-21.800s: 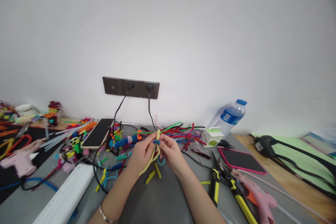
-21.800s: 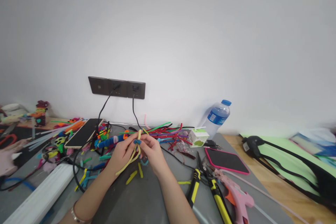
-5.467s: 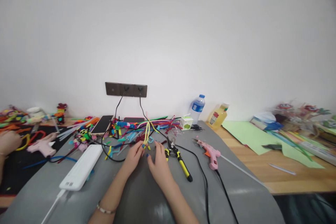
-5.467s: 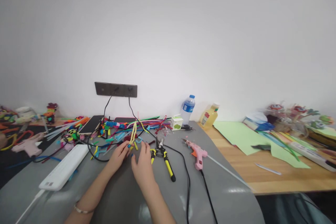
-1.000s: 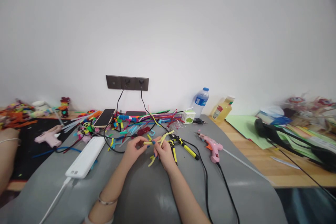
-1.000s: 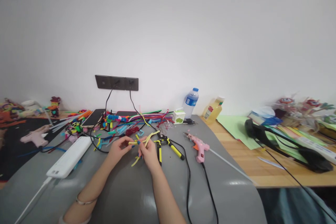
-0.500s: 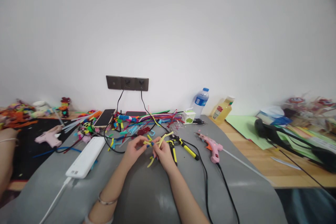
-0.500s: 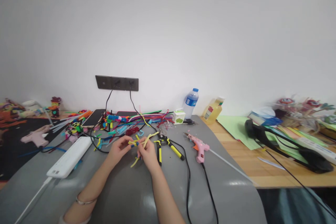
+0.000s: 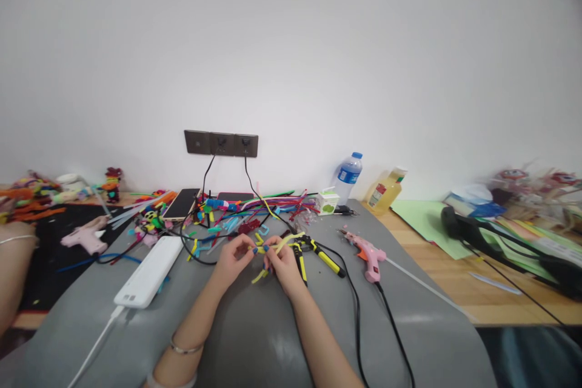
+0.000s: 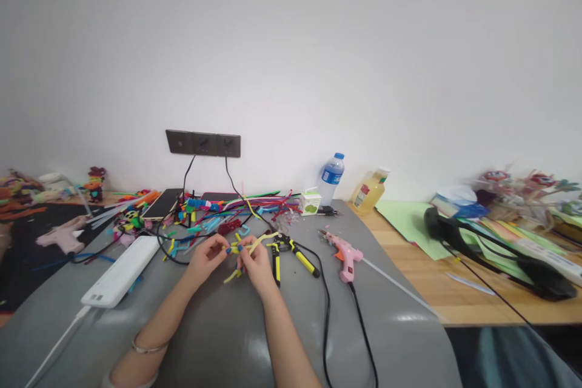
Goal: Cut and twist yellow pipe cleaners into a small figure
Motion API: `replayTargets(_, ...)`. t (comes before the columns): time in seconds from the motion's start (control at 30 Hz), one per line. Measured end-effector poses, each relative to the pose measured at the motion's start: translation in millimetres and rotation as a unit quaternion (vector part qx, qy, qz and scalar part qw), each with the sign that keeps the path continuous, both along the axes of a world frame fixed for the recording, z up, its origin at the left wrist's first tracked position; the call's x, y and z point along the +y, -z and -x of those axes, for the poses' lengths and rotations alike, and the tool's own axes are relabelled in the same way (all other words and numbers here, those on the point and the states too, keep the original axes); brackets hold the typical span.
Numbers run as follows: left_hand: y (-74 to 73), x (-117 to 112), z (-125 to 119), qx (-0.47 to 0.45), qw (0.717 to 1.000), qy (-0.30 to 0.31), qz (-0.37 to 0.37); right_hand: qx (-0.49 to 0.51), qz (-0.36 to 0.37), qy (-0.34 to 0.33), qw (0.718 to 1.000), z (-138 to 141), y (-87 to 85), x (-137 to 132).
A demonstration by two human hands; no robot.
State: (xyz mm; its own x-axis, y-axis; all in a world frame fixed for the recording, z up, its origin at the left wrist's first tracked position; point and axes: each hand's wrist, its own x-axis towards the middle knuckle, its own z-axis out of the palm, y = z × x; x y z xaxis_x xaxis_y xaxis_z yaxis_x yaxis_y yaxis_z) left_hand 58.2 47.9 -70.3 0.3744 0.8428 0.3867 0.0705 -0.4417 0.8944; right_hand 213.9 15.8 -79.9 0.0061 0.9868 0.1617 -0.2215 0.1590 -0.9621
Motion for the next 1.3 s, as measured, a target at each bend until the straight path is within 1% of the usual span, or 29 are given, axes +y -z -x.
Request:
replayTargets(0.17,0.0,0.2,-0.6,-0.008,1.0,-0.014,0.01,0.027,-0.011,-0.007,1.0,0.2,1.1,0.6)
replayTargets(0.43,-1.1,-1.0,-0.3,-0.016,1.0,-0.01,0.001,-0.013,-0.003,0.007,1.0,0.3,-2.7,-0.1)
replayTargets(0.6,-0.2,0.6,0.3,0.007,0.999,-0.022,-0.03,-0.013,-0.003,0.012,1.0,0.7,-3.7,-1.0)
replayTargets(0.83,-2.1,-1.1,0.2,0.012,0.999,-0.032,-0.027,-0.022,0.002,0.012,1.0,3.2,-5.8,-1.8)
replayTargets(1.03,-4.1,-2.4,0.2,0.018,0.998,-0.04,-0.036,-0.023,0.004,0.021,1.0,3.1,-3.1,-0.9)
replayTargets(1.17,-2.4,-1.2,1.1,-0.008,1.0,-0.022,-0.008,-0.014,-0.001,0.003,1.0,0.6,-1.3,-1.0)
replayTargets(1.3,-0.5,-0.4,1.1,-0.052,0.998,-0.009,0.034,0.035,0.0,-0.032,0.999,-1.2,-0.7,-2.1)
